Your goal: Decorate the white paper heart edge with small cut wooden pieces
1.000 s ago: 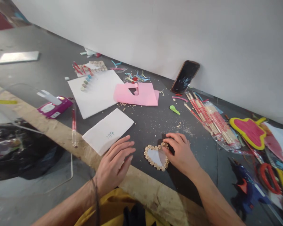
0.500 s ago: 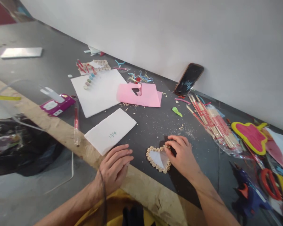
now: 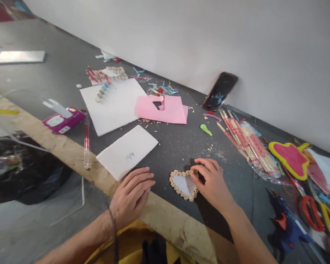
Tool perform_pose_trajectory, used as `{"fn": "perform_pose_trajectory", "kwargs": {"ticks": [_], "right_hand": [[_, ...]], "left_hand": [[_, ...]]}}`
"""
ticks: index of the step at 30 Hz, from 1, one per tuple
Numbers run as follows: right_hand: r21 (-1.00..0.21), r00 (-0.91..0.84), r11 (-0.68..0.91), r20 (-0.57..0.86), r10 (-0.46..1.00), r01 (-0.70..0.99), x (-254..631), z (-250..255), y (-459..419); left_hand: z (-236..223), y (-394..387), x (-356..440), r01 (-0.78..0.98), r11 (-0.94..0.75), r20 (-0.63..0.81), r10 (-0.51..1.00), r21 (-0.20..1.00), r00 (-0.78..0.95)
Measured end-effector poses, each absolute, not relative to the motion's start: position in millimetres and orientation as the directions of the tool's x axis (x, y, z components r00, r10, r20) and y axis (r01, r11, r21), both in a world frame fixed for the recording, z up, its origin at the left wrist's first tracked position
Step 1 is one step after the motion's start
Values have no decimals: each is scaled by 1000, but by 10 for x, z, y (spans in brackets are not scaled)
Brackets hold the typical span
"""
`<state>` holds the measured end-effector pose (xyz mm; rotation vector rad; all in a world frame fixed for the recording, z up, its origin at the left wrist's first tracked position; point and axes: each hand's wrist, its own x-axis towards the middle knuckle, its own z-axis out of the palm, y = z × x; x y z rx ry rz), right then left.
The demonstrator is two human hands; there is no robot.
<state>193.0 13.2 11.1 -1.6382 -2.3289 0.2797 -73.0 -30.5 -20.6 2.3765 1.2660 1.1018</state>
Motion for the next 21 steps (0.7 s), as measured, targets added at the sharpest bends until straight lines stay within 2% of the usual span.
{"fn": "perform_pose_trajectory", "kwargs": {"ticks": [12,21], "right_hand": [[-291,-324,348,128,937,891,1974,100,115],[-267,-168,202,144,975,943,2039,57,61]], "left_hand": [[-239,-293,-740,585,-634,536,762,506,362],[-253,-303,-750,574,-633,533,765,520,360]]}}
